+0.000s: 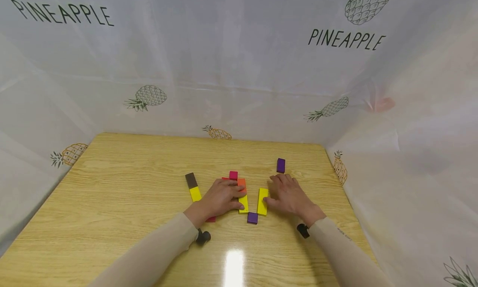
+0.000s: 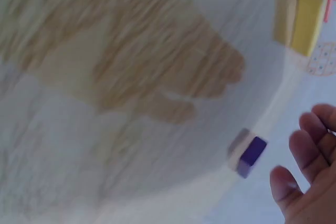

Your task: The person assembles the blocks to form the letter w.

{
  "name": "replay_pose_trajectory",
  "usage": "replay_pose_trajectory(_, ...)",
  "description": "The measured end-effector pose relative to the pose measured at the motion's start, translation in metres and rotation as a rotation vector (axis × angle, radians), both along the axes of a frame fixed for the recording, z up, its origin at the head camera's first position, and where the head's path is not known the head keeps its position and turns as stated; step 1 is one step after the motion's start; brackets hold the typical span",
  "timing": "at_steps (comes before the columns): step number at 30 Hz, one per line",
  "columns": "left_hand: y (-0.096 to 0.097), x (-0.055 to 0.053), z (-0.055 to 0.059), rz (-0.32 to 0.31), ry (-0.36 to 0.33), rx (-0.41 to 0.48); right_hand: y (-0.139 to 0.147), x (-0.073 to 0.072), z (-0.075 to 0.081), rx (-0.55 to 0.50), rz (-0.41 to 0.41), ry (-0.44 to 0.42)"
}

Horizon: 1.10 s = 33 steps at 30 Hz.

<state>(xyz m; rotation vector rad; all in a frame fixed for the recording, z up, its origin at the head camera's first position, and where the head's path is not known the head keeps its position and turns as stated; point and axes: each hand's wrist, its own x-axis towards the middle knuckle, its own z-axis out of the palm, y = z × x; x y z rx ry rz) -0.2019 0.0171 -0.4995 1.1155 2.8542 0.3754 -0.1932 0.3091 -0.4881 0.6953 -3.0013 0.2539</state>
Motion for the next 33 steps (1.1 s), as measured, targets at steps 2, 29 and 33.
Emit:
replay_pose_trajectory(2,0.000,0.001,0.001,0.001,-0.007,0.001,0.004,-0.003,-0.003,0.003,-0.015,0.039)
replay_pose_trajectory(29,0.000,0.001,-0.002,0.006,-0.001,0.001,0.024,-0.024,-0.012,0.098,-0.158,0.041)
replay_pose_trajectory(33,0.000,0.001,-0.001,0.007,-0.007,0.006,0.021,-0.018,-0.013,0.106,-0.153,0.062)
